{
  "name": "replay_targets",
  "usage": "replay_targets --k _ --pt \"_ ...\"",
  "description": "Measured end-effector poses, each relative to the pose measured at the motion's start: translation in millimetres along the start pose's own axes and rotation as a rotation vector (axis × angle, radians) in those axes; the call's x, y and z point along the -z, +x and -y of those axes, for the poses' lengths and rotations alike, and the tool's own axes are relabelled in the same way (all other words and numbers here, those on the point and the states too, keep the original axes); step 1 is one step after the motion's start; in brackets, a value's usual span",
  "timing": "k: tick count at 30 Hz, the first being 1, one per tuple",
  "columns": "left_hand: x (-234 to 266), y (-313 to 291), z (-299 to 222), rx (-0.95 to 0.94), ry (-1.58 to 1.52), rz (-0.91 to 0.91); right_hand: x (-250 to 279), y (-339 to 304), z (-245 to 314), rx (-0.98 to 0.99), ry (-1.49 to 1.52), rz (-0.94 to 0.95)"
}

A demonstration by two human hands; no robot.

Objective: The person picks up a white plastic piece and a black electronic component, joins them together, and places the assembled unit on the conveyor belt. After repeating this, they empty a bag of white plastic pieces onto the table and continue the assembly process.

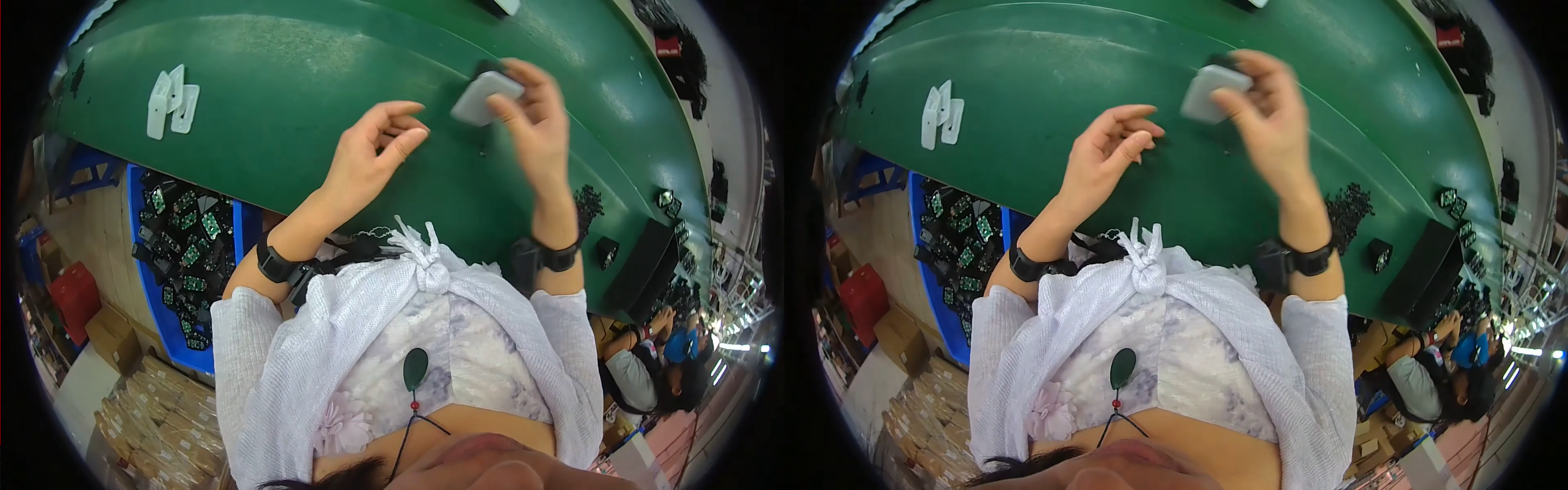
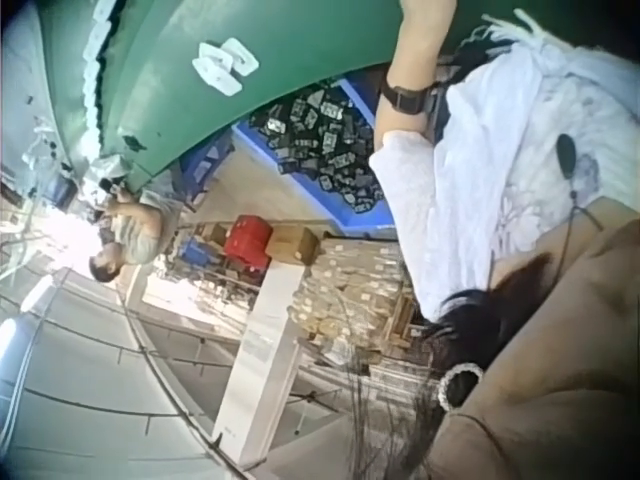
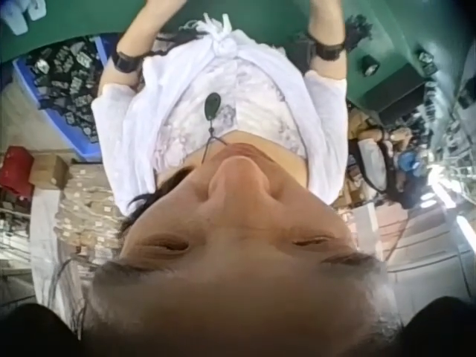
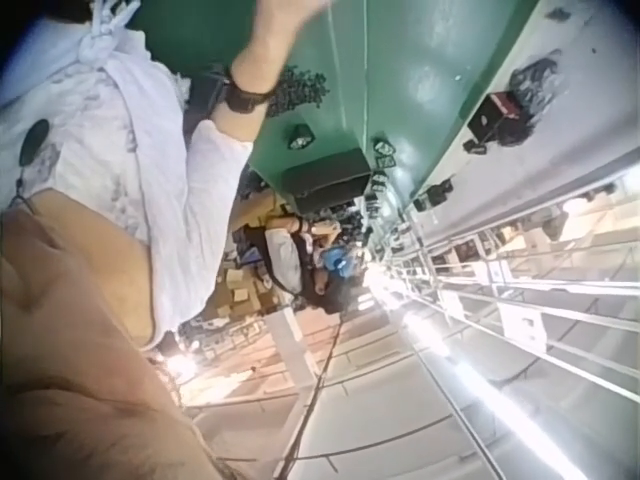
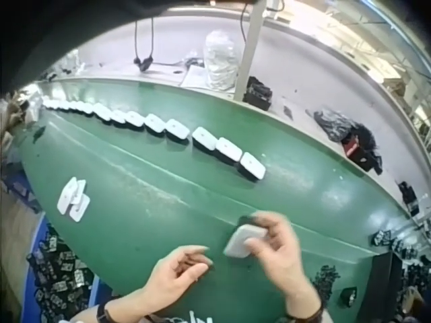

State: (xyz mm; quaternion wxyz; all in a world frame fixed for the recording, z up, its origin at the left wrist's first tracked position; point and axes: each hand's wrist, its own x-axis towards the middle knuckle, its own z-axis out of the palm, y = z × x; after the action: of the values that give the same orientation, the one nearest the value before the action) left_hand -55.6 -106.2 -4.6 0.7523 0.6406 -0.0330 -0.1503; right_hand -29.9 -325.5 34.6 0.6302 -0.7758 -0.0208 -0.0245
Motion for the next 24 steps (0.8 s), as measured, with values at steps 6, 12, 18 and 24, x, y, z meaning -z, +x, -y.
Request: replay_targets --k 6,12,18,24 --pt "57 3 -12 -0.231 0.367 -0.335 98 83 -34 0.001 -0.389 0.044" --pt "142 0 -27 -0.383 1.087 -0.801 144 144 -50 -0.188 -0.376 0.22" --pt "206 -16 -16 -0.2 1.65 -0.948 149 153 -67 -0.256 -0.391 0.191" --pt "210 -25 -18 -0.275 1.588 -0.896 136 140 -55 -0.078 -0.448 0.068"
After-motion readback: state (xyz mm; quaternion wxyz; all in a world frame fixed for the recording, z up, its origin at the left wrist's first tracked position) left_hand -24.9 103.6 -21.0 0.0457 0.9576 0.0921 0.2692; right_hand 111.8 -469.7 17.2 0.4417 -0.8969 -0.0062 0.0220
